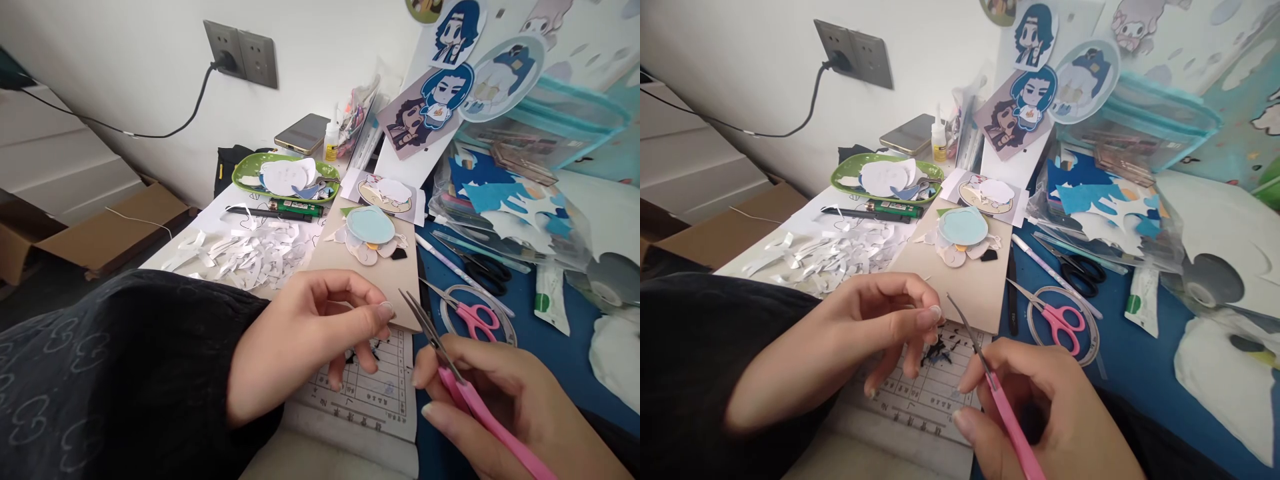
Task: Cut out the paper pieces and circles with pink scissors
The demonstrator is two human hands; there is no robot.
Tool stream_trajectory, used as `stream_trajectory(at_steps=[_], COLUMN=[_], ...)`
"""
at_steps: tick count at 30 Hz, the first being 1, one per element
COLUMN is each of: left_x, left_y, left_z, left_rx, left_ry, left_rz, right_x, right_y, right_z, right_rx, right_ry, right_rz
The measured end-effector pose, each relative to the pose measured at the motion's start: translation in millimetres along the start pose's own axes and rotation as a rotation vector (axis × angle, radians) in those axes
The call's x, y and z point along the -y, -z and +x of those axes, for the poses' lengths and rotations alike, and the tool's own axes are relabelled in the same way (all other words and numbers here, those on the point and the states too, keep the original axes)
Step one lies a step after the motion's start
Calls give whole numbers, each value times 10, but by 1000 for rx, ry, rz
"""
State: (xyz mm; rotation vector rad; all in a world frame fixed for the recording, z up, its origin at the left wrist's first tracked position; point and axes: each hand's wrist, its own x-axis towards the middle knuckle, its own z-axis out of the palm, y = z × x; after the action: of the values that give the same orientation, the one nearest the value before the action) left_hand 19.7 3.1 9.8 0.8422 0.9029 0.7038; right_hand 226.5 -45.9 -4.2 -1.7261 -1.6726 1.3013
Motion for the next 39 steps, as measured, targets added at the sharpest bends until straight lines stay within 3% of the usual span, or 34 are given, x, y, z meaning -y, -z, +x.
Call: stream_trajectory(at_steps=[3,10,18,22,30,39], left_x=[0,-20,5,10,-1,81], left_y=[-2,-8,-5,-9,-58,-59], left_z=[-3,-3,-6,1,-15,-48], left_rx=[15,2,-37,-13,15,11], left_ry=[-10,3,-14,-10,-69,-93], left_rz=[29,61,165,135,101,119], right_x=[-83,-41,205,189,174,196], right_y=[34,22,-49,-74,-205,-217], right_z=[-15,-14,40,54,117,133], right_rx=[206,236,115,47,-154,-134], right_ry=[-81,-89,61,72,303,347], right_rz=[-25,-1,151,190,164,250])
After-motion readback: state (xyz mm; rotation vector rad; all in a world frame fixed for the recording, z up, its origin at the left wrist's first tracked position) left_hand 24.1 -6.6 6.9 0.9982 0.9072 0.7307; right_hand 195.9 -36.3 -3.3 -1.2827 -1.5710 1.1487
